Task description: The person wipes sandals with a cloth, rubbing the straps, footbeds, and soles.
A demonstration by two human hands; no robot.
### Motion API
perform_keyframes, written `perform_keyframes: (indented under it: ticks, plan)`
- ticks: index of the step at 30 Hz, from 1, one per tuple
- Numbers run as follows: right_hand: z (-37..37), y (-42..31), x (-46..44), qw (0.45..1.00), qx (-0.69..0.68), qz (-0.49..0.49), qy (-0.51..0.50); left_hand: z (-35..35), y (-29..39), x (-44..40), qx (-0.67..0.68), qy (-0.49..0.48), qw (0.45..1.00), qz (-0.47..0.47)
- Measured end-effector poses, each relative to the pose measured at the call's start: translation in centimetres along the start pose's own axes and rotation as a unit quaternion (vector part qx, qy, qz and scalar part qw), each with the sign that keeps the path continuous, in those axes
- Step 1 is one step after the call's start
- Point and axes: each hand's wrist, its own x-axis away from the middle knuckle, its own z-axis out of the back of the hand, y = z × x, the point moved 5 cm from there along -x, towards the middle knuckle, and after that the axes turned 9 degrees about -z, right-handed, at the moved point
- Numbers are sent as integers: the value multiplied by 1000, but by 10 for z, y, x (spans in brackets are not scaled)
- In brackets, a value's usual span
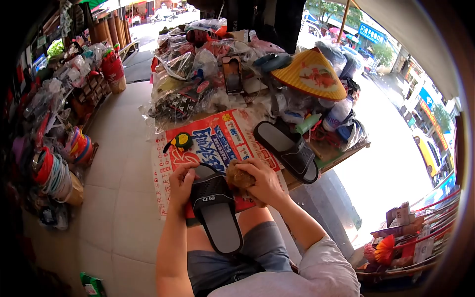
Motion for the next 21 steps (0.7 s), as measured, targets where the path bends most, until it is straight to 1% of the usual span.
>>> perform_keyframes:
  ticks: [2, 3, 4, 6, 7, 8, 10, 11, 12, 14, 15, 16, 18, 19, 20, 21]
  plan:
    - [16, 0, 0, 999, 38, -19, 24, 0, -1, 0, -11, 0, 1000, 0]
    - [21, -6, -1, 999, 7, -4, 42, 0, -3, 0, -24, -1, 1000, 3]
    - [25, -17, -1, 999, 11, -4, 41, 1, -4, -1, -20, 0, 1000, 3]
    - [26, -46, 0, 996, -68, 54, 26, 3, -9, 0, -14, -7, 999, 28]
    - [16, -49, 2, 995, -71, 72, 0, 3, -10, 1, -14, -6, 999, 28]
    - [8, -47, 7, 995, -71, 73, 1, 4, -12, 1, -3, -8, 1000, 15]
    - [-15, -36, 18, 989, -131, 17, -62, 4, -12, 0, 7, -10, 1000, 0]
    - [-14, -28, 24, 993, -117, 6, -33, 4, -12, 1, 17, 2, 1000, 4]
    - [-9, -24, 30, 993, -115, 10, -36, 4, -13, 2, 28, 17, 999, 8]
    - [2, -10, 45, 996, -77, -28, -48, 4, -12, 3, 45, 27, 999, 2]
    - [3, -5, 48, 992, -85, -53, -77, 4, -12, 1, 62, 31, 998, -5]
    - [6, -2, 48, 992, -82, -52, -77, 4, -14, -1, 65, 32, 997, -6]
    - [20, -2, 45, 995, -52, -56, -60, 11, -19, -4, 59, 74, 995, -40]
    - [24, -8, 38, 997, -63, -39, -6, 13, -22, -3, 61, 70, 995, -38]
    - [20, -10, 30, 997, -63, -42, -3, 20, -25, -3, 49, 108, 992, -40]
    - [18, -14, 21, 995, -92, -32, 17, 26, -25, -2, 36, 146, 988, -43]
